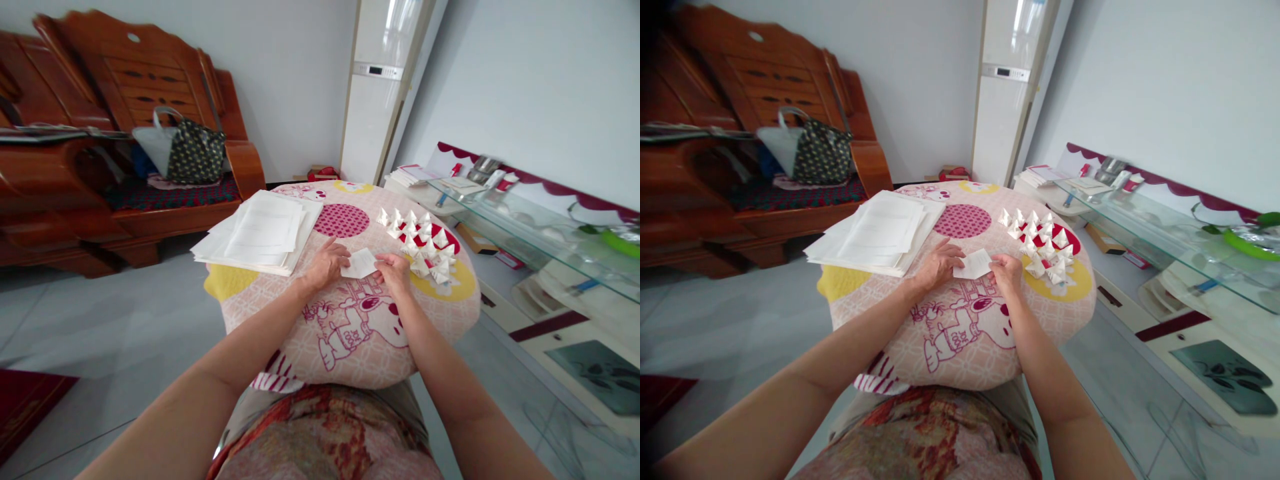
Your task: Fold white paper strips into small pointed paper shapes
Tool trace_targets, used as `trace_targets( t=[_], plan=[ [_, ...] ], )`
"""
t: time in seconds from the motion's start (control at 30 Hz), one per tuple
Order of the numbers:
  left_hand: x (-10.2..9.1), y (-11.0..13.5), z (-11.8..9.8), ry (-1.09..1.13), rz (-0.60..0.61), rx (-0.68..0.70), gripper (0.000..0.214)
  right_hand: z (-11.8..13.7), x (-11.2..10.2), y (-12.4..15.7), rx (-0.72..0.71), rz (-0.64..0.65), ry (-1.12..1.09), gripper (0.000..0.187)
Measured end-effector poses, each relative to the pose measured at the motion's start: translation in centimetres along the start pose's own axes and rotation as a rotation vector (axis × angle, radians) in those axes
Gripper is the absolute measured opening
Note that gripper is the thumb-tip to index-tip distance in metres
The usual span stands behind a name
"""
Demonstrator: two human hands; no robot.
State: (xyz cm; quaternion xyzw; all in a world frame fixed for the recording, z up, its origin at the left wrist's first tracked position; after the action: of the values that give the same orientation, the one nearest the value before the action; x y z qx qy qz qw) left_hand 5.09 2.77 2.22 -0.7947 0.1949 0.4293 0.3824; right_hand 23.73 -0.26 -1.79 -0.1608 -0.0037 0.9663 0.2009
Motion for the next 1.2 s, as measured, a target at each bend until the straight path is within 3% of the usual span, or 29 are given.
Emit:
trace_targets(
  t=[0.13,0.37,0.5,0.6,0.7,0.83,1.0,1.2],
  plan=[
    [0.1,0.1,0.7,0.043,0.014,-0.010,0.024,0.4,-0.2,-0.1,-0.053,0.027,0.208,0.039],
    [1.3,0.9,-0.4,0.150,0.197,0.080,0.040,2.0,0.1,0.2,-0.168,0.119,0.639,0.030],
    [1.2,0.8,0.5,0.250,0.222,0.047,0.041,3.0,0.1,0.8,-0.185,0.113,0.790,0.023],
    [1.0,0.7,1.3,0.345,0.239,0.015,0.042,4.3,0.7,1.5,-0.309,0.109,0.916,0.022],
    [0.9,0.8,1.9,0.438,0.269,-0.030,0.043,4.7,2.3,2.3,-0.413,0.210,0.871,0.018],
    [0.8,0.7,2.3,0.541,0.315,-0.058,0.036,3.8,3.6,2.6,-0.369,0.342,0.605,0.013],
    [0.9,0.2,2.7,0.642,0.360,-0.126,0.017,2.8,3.3,2.0,-0.236,0.325,0.457,0.005],
    [1.1,-0.1,2.7,0.598,0.344,-0.186,0.018,2.8,3.2,2.2,-0.160,0.310,0.449,0.009]
  ],
)
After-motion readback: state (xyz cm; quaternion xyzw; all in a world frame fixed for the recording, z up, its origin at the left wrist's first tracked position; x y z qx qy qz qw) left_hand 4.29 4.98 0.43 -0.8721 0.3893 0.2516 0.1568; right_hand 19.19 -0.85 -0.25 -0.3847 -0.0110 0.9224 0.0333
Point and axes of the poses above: each hand's wrist, its own y-axis away from the middle knuckle, its own x-axis out of the palm, z = x × y, the point moved 9 cm from there along -y, towards the middle knuckle, and after that the axes turned 7 degrees about -x, right-handed, at the moved point
